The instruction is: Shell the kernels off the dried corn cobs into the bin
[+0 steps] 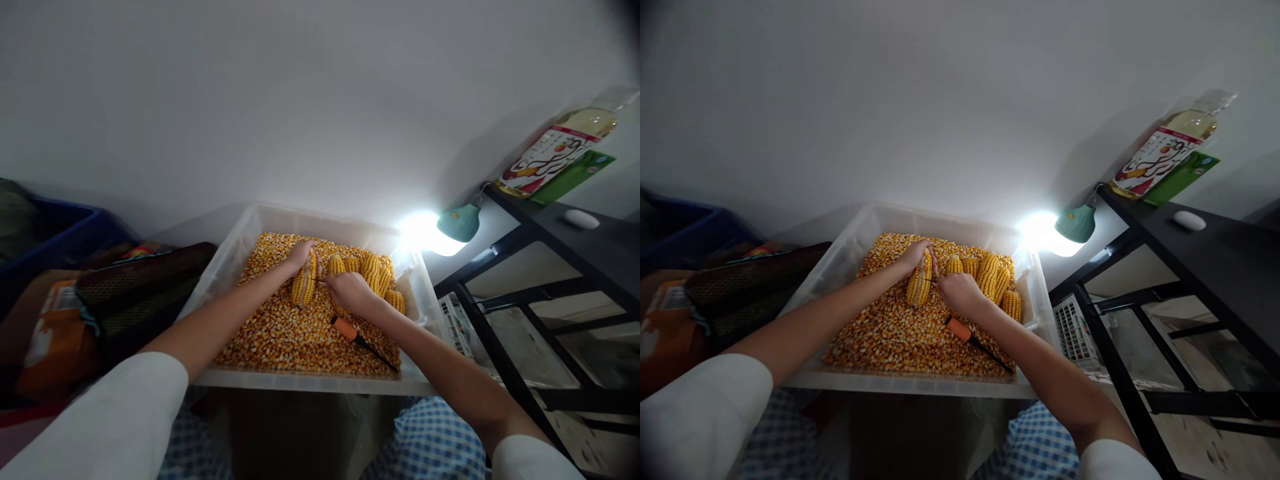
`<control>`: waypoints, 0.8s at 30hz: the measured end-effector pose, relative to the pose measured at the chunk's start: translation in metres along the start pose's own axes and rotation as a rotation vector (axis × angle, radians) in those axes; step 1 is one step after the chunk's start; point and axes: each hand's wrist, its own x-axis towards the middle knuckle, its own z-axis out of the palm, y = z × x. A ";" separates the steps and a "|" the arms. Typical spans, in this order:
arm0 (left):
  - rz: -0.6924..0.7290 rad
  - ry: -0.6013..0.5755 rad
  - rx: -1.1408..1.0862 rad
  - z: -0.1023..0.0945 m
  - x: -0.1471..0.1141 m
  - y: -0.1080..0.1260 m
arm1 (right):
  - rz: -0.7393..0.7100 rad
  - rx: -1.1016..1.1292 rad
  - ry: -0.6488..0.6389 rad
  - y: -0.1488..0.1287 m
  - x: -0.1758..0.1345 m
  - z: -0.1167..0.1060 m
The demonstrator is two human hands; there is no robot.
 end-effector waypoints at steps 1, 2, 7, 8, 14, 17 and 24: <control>0.008 0.000 0.012 0.000 0.002 -0.002 | 0.001 -0.005 -0.003 -0.001 0.000 0.001; 0.016 -0.003 0.026 0.000 0.004 -0.004 | 0.000 -0.008 -0.001 -0.002 0.001 0.003; 0.062 -0.039 0.113 -0.001 0.009 -0.011 | -0.006 0.002 0.040 -0.003 0.002 0.010; 0.076 -0.045 0.134 0.000 0.008 -0.011 | -0.006 0.006 0.038 -0.002 0.002 0.010; 0.176 -0.141 0.384 0.016 -0.002 -0.013 | -0.067 0.016 -0.017 0.017 -0.001 0.000; 0.268 -0.120 0.526 0.022 -0.005 -0.015 | -0.087 0.019 -0.028 0.025 -0.003 -0.004; 0.224 -0.175 0.449 0.020 -0.003 -0.012 | -0.117 0.058 -0.017 0.026 -0.004 -0.007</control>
